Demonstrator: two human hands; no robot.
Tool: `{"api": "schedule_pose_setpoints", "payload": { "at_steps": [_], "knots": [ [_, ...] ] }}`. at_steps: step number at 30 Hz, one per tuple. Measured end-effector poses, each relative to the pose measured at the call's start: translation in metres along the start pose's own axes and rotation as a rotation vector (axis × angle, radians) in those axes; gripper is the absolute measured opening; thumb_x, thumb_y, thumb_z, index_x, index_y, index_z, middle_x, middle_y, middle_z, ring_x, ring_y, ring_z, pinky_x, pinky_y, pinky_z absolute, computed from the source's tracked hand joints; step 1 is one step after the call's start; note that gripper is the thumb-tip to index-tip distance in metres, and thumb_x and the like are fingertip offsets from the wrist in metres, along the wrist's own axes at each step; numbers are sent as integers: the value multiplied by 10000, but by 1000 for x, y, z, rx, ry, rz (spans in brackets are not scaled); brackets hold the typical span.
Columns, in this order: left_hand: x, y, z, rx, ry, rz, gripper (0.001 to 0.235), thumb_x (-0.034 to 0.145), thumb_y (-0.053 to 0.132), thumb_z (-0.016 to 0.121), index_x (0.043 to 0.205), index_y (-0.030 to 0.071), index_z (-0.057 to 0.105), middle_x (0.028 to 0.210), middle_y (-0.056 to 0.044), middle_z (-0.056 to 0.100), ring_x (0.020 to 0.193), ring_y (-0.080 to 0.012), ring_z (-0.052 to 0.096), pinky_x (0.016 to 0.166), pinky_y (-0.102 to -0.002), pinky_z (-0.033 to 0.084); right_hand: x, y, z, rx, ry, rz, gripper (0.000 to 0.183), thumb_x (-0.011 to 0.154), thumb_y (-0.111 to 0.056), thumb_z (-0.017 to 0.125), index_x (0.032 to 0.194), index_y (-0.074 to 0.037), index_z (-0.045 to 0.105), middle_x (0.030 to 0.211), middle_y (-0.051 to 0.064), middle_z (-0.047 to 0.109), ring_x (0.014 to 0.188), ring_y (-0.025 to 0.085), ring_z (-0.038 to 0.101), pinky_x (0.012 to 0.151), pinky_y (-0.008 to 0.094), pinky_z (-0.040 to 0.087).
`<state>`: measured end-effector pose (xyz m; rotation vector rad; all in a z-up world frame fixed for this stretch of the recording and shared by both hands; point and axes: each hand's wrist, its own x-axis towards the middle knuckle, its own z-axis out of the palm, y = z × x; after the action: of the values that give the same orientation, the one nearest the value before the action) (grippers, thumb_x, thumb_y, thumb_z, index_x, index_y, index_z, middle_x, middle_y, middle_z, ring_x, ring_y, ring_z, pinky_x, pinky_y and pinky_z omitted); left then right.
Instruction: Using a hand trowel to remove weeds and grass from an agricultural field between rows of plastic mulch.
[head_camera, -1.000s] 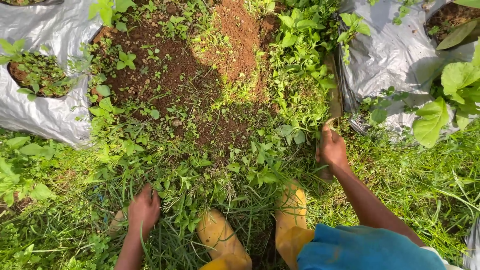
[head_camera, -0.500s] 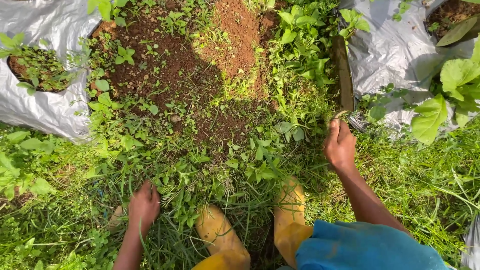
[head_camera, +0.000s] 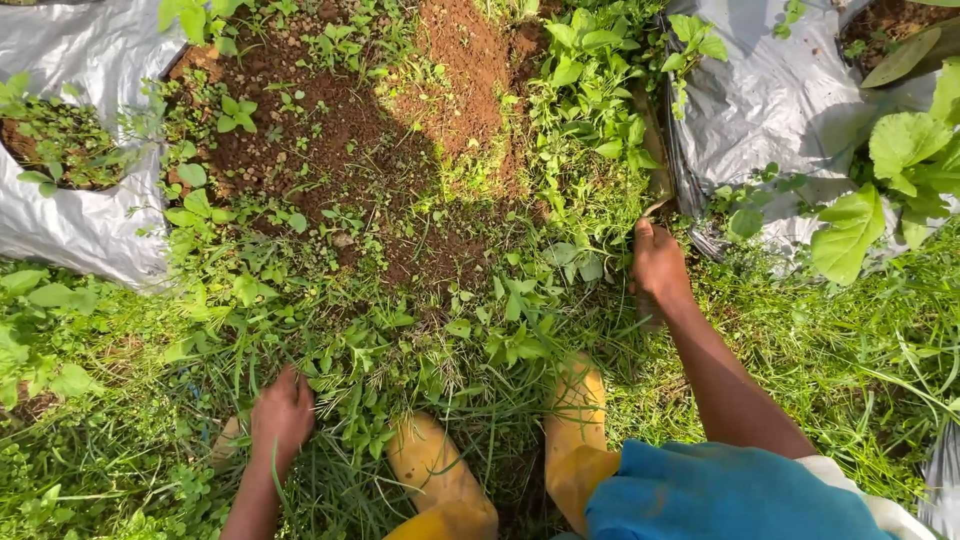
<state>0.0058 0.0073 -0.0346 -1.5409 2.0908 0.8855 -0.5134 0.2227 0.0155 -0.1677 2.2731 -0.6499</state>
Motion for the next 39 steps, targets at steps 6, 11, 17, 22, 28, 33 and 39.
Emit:
{"api": "schedule_pose_setpoints", "payload": {
  "at_steps": [6, 11, 17, 22, 28, 33, 39],
  "knots": [
    [2, -6, 6, -31, 41, 43, 262, 1087, 144, 402, 1238, 36, 586, 486, -20, 527, 347, -128, 429, 300, -256, 402, -9, -3, 3, 100, 226, -461, 564, 1078, -541, 266, 1032, -35, 508, 718, 64, 540, 485, 162, 523, 375, 326, 488],
    [1, 4, -2, 20, -3, -13, 377, 1093, 190, 386, 1393, 4, 516, 510, -43, 572, 360, -137, 487, 316, -256, 426, 24, -18, 2, -47, 141, -186, 468, 1155, -371, 264, 950, -26, 506, 702, 82, 525, 495, 193, 526, 405, 341, 475],
    [1, -6, 2, -17, 34, 31, 204, 1100, 132, 403, 1079, 62, 593, 535, -11, 558, 357, -108, 434, 304, -230, 393, 6, -19, 11, 21, 106, -235, 472, 1137, -431, 256, 946, -66, 485, 685, 61, 539, 454, 166, 534, 350, 300, 489],
    [7, -4, 4, -32, 52, 63, 274, 1090, 133, 397, 1242, 5, 585, 503, -35, 554, 322, -123, 429, 269, -253, 399, 23, 3, 13, -83, 211, -289, 622, 1061, -593, 215, 933, -62, 512, 778, 75, 523, 680, 219, 512, 543, 399, 461],
    [2, 0, 0, -9, 3, -16, 319, 1093, 166, 423, 1359, 49, 554, 501, -30, 593, 352, -120, 463, 310, -228, 419, -3, -1, 5, 193, -18, -204, 515, 1118, -475, 303, 908, -51, 505, 632, 60, 530, 409, 164, 502, 312, 321, 455],
    [6, -16, 11, -18, 46, 70, 204, 1088, 100, 417, 1097, 40, 612, 502, -20, 556, 333, -116, 420, 269, -243, 396, -18, -16, 12, 357, 156, -616, 345, 1127, -358, 360, 928, -90, 448, 630, 28, 475, 426, 133, 458, 351, 279, 412],
    [0, -6, 2, -88, 29, 38, 208, 1088, 155, 402, 996, 76, 571, 522, -38, 529, 373, -150, 422, 321, -309, 431, 1, 15, 15, 47, -21, -10, 474, 1153, -398, 319, 937, -20, 507, 632, 92, 526, 400, 182, 503, 319, 338, 467]
  ]
}}
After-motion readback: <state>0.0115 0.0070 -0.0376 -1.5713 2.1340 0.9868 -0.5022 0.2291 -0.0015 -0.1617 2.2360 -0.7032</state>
